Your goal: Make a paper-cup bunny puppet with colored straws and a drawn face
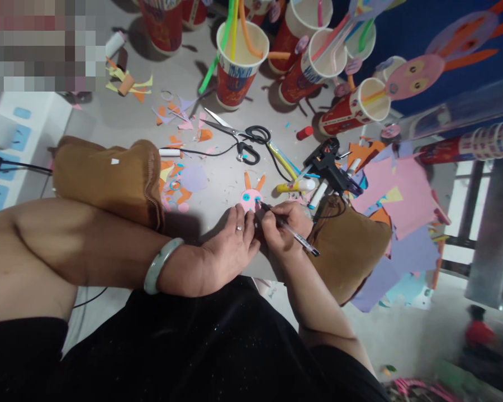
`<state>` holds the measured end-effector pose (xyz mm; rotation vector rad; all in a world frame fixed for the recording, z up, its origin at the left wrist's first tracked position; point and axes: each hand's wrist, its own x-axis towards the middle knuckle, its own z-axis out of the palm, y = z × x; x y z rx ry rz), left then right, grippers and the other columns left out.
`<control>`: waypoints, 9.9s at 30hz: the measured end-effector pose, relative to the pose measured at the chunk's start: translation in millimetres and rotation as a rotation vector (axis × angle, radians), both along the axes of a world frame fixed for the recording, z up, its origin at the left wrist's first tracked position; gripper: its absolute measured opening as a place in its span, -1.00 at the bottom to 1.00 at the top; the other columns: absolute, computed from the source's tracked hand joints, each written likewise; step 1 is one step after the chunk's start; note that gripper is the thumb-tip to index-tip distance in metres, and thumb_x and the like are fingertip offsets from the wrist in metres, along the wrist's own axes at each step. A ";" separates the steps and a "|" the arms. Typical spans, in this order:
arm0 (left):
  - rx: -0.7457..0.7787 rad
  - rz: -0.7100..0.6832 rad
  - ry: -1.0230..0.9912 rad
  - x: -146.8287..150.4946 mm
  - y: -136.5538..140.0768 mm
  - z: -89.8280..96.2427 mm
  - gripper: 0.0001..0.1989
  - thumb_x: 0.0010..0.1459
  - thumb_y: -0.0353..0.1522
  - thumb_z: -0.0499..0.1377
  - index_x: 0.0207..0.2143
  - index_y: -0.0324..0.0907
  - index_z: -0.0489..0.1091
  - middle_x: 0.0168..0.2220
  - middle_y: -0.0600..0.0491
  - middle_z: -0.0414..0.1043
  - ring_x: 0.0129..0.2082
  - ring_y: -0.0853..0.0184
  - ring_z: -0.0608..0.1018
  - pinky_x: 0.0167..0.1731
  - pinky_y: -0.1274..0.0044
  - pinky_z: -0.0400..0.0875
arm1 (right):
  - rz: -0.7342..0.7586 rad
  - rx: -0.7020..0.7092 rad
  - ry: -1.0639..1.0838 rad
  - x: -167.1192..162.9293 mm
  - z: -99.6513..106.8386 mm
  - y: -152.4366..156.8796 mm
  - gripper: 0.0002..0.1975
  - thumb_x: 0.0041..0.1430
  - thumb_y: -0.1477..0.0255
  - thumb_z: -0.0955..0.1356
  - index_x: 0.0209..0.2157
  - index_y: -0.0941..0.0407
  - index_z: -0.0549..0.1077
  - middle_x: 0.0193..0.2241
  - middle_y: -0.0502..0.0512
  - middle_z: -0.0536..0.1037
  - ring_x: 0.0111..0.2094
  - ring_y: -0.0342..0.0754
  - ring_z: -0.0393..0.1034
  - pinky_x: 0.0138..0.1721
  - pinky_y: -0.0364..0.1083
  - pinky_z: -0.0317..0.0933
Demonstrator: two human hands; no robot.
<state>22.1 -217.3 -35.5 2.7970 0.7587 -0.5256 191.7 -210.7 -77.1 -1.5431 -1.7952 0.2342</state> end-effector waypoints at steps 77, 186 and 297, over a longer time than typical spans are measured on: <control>-0.050 -0.003 0.017 0.8 4.4 7.7 -0.37 0.31 -0.16 0.18 0.37 -0.19 0.29 0.45 -0.34 0.12 0.42 -0.28 0.26 0.34 -0.01 0.21 | -0.089 -0.031 -0.034 1.3 -2.8 -1.2 -0.89 0.13 0.37 0.34 -0.45 0.00 0.33 -0.63 -0.09 0.43 -0.63 -0.09 0.32 -0.58 -0.08 0.26; 0.019 0.008 0.007 0.5 -0.4 6.9 -0.25 0.26 -0.10 0.24 0.40 -0.24 0.24 0.43 -0.38 0.13 0.41 -0.31 0.27 0.34 0.01 0.20 | 0.088 -0.075 0.007 -4.6 -6.1 -0.8 -0.89 0.25 0.33 0.36 -0.35 0.03 0.37 -0.52 -0.06 0.58 -0.56 -0.13 0.46 -0.50 -0.12 0.30; -0.093 0.043 -0.019 1.5 6.2 11.2 -0.37 0.27 -0.21 0.25 0.35 -0.20 0.33 0.44 -0.33 0.13 0.40 -0.29 0.29 0.34 0.00 0.21 | -0.095 -0.004 -0.011 -2.6 0.1 -1.3 -0.89 0.13 0.40 0.35 -0.43 0.01 0.31 -0.64 -0.13 0.40 -0.62 -0.13 0.30 -0.55 -0.11 0.26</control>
